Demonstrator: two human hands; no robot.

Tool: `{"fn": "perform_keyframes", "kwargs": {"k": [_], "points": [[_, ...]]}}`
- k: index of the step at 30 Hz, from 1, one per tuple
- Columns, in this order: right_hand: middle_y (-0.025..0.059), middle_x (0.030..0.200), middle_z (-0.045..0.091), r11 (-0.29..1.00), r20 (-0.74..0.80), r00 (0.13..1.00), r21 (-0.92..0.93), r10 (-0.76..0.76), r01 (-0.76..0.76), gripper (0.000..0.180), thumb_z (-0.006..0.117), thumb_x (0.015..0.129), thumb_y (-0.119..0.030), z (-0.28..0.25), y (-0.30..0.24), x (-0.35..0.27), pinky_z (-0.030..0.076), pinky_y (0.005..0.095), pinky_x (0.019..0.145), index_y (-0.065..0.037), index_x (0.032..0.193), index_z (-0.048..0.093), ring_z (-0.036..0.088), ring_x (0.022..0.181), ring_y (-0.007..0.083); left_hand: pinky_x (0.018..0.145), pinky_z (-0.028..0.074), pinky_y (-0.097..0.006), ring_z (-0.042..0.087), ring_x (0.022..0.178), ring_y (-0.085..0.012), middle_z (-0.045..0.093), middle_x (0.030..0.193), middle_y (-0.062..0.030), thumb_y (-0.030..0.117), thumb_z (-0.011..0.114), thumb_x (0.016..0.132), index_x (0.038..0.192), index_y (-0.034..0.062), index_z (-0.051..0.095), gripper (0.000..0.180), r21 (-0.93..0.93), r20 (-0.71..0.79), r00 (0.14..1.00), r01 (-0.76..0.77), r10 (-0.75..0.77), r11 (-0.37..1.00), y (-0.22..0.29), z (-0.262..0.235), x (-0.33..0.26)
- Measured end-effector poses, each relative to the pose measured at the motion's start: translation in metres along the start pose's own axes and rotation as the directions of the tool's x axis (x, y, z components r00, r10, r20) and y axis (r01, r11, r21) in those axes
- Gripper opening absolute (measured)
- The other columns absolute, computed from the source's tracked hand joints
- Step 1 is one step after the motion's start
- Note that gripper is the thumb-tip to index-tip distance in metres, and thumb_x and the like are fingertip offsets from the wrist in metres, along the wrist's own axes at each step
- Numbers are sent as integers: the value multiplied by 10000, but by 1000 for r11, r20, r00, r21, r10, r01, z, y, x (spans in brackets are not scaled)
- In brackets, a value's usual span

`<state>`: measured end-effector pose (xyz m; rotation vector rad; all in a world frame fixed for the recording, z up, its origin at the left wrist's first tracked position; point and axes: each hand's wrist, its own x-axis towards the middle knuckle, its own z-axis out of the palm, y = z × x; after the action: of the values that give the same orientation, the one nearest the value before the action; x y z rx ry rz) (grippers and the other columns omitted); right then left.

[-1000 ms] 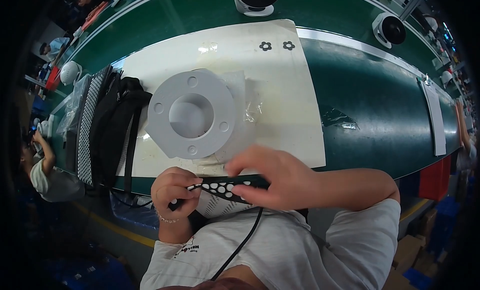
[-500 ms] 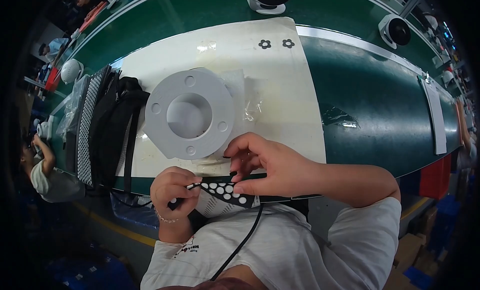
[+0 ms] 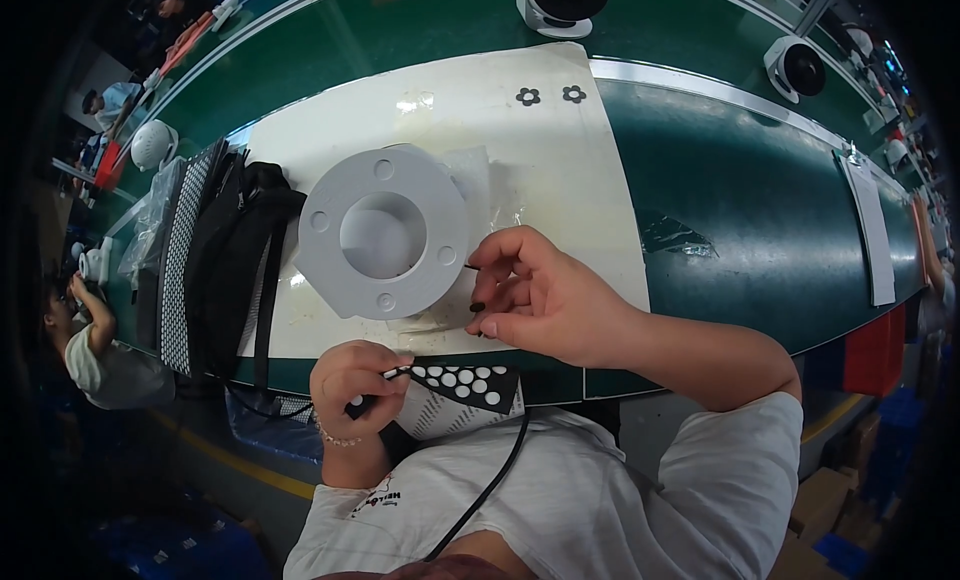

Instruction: Assembling various components onto a security camera housing on a production line.

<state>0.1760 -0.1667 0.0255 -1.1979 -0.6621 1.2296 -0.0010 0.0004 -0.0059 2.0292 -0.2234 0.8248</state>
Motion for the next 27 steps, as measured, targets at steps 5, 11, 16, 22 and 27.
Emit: {"fn": "perform_keyframes", "kwargs": {"k": [5,11,16,22,27], "points": [[77,1024,429,987,53,990,-81,-133,137,493,486,755,118,-4,4,0,457,283,807,-70,1185,332,546,915,159,492,444,-258,577,565,-194,643,810,-105,-48,679,560,745,60,557,247,-7,2,1000,-5,5,1000,-2,1,0],[84,1060,379,951,33,976,-219,-216,217,498,479,741,124,-1,2,-1,454,283,807,-75,1185,372,538,893,154,487,442,-257,579,565,-194,644,818,-105,-45,677,572,745,59,560,233,-7,-3,1000,-15,15,1000,-3,-1,-1],[79,1010,386,851,205,926,-369,-318,374,491,494,740,120,7,-17,-10,462,284,766,-69,1185,410,536,857,139,486,443,-260,579,564,-198,641,822,-103,-45,669,589,731,59,553,211,-8,39,999,-19,19,1000,-1,-3,3],[65,980,392,520,187,726,-582,-662,625,636,549,707,144,10,-58,27,445,294,774,-87,1244,295,519,857,158,496,448,-272,584,576,-209,637,810,-97,-34,664,601,729,60,552,194,-34,61,998,-32,34,999,-3,-5,3],[77,955,432,502,85,679,-608,-729,615,524,510,754,46,24,-77,61,416,280,817,-103,1236,367,508,805,129,529,459,-285,596,611,-213,635,822,-92,-24,668,604,763,57,567,206,-38,90,995,-31,34,999,-2,-8,3]]}}
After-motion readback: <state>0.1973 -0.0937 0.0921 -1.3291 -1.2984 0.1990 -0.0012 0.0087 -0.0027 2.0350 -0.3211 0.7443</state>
